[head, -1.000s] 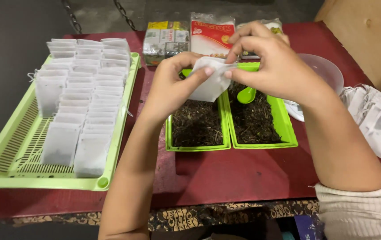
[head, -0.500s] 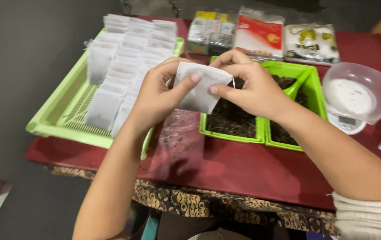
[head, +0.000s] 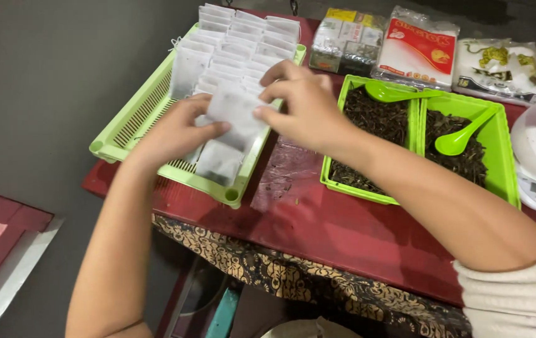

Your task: Filling individual tea bags with loose tea leaves using a scoop and organizing them in a tray

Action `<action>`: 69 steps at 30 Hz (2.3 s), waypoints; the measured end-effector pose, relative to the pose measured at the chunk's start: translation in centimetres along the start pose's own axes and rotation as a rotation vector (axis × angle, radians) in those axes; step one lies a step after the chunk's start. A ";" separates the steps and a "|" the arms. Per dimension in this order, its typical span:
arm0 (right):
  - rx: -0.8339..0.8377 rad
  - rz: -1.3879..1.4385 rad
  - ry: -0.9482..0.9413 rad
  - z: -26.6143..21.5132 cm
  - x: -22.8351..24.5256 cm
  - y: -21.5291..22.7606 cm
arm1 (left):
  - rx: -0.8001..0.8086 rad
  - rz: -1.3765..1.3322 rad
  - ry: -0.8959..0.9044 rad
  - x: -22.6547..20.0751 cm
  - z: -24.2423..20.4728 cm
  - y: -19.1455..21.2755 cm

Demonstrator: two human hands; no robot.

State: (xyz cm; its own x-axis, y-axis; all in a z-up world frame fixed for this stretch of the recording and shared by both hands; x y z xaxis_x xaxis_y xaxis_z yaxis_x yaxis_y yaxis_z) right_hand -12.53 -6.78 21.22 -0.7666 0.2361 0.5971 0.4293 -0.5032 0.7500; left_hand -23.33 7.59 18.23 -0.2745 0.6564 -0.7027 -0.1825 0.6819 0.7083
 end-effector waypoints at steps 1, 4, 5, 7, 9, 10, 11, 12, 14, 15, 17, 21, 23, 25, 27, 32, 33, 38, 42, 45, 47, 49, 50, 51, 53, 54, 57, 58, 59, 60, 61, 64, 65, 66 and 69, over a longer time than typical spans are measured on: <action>0.000 0.001 0.003 0.5 -0.7 -1.1 | -0.003 0.001 0.001 1.7 0.0 0.7; -0.032 -0.192 0.205 1.9 -0.6 -4.6 | -0.070 0.081 -0.370 3.4 0.0 2.8; -0.001 -0.210 0.172 2.7 -0.8 -6.0 | -0.055 0.221 -0.218 5.3 0.7 3.1; 0.022 -0.227 0.135 4.3 -1.2 -8.3 | -0.039 0.365 -0.072 7.8 1.7 3.7; 0.010 -0.216 0.135 5.8 -1.5 -10.4 | -0.006 0.488 0.152 10.8 1.9 4.0; 0.010 -0.213 0.139 6.2 -1.3 -10.8 | -0.010 0.490 0.156 11.8 2.0 4.1; 0.031 -0.215 0.135 6.6 -1.2 -11.4 | 0.009 0.499 0.230 13.2 2.0 4.1; 0.050 -0.216 0.127 6.9 -1.1 -11.9 | 0.030 0.508 0.303 14.6 2.0 4.1; 0.081 -0.222 0.111 7.6 -1.0 -12.8 | 0.060 0.535 0.391 14.7 1.1 4.6; 0.113 -0.232 0.093 7.9 -1.1 -13.3 | 0.090 0.560 0.475 14.9 0.6 4.7; 0.114 -0.255 0.091 8.3 -1.5 -13.8 | 0.095 0.586 0.488 18.7 3.2 4.4; 0.124 -0.329 0.097 8.8 -2.8 -15.0 | 0.127 0.688 0.549 21.4 5.3 4.1; 0.166 -0.367 0.111 8.1 -3.7 -15.7 | 0.101 0.699 0.559 21.9 5.4 4.4; 0.207 -0.401 0.124 7.4 -4.2 -16.1 | 0.077 0.714 0.569 22.0 5.4 4.7; 0.278 -0.407 0.139 6.4 -4.6 -16.4 | 0.134 0.714 0.598 21.9 4.9 4.1; 0.366 -0.418 0.126 5.3 -3.6 -16.1 | 0.187 0.740 0.579 20.3 4.2 3.2; 0.371 -0.400 0.150 5.2 -3.2 -16.0 | 0.187 0.732 0.572 20.0 4.0 3.0; 0.278 -0.425 0.208 5.6 -3.6 -17.7 | 0.164 0.739 0.580 16.7 2.1 3.5; 0.216 -0.447 0.269 5.2 -2.5 -17.9 | 0.137 0.719 0.602 17.8 2.1 3.6; 0.218 -0.492 0.292 5.2 -4.6 -19.3 | 0.102 0.675 0.573 18.6 2.6 4.2; 0.236 -0.476 0.283 4.8 -4.3 -18.9 | 0.094 0.673 0.568 17.9 2.6 4.1; 0.251 -0.464 0.274 4.6 -4.0 -18.3 | 0.082 0.670 0.560 16.8 2.4 4.3; 0.261 -0.467 0.274 4.4 -3.9 -18.1 | 0.072 0.649 0.540 16.1 2.2 4.3; 0.270 -0.469 0.273 4.2 -3.7 -17.9 | 0.063 0.627 0.520 15.3 2.0 4.3; 0.280 -0.474 0.264 4.1 -3.6 -17.8 | 0.067 0.647 0.527 15.3 2.1 4.2; 0.287 -0.480 0.258 4.1 -3.5 -17.7 | 0.067 0.669 0.533 15.3 2.3 4.2; 0.342 -0.471 0.206 4.1 -3.5 -17.1 | 0.089 0.701 0.547 15.9 2.5 4.0; 0.345 -0.471 0.206 4.1 -3.5 -16.8 | 0.090 0.699 0.548 17.1 3.0 3.8; 0.351 -0.476 0.190 4.0 -3.7 -16.5 | 0.053 0.698 0.518 18.1 3.6 3.8; 0.355 -0.484 0.172 4.0 -3.9 -16.1 | 0.014 0.698 0.485 19.0 4.3 3.8; 0.353 -0.486 0.170 3.9 -3.6 -15.2 | 0.014 0.698 0.481 17.5 3.9 3.5; 0.388 -0.455 0.117 3.1 -3.7 -12.6 | -0.053 0.719 0.300 12.0 3.8 1.9; 0.372 -0.465 0.109 2.8 -4.0 -11.6 | -0.058 0.771 0.175 10.0 4.1 0.8; 0.357 -0.477 0.100 2.4 -4.2 -10.5 | -0.063 0.819 0.048 8.0 4.2 -0.4; 0.298 -0.493 0.080 0.1 -5.1 -6.5 | -0.013 0.812 -0.095 1.9 4.4 -3.4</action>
State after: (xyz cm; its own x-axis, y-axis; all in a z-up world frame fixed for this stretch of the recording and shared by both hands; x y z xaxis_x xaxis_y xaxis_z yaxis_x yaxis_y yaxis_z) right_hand -11.34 -4.59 13.29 -0.9387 0.3139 0.1424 0.1194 -0.0915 0.9886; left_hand -19.12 7.93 14.17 -0.2449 0.9692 0.0276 0.0278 -0.0214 0.9994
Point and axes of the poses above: each hand's wrist, its own z-axis towards the middle knuckle, its own y-axis out of the back of the hand, x = y × z, the point moved 7 cm from there along z, towards the middle knuckle, and after that the axes turned 4 degrees about z, right-handed, at the moved point
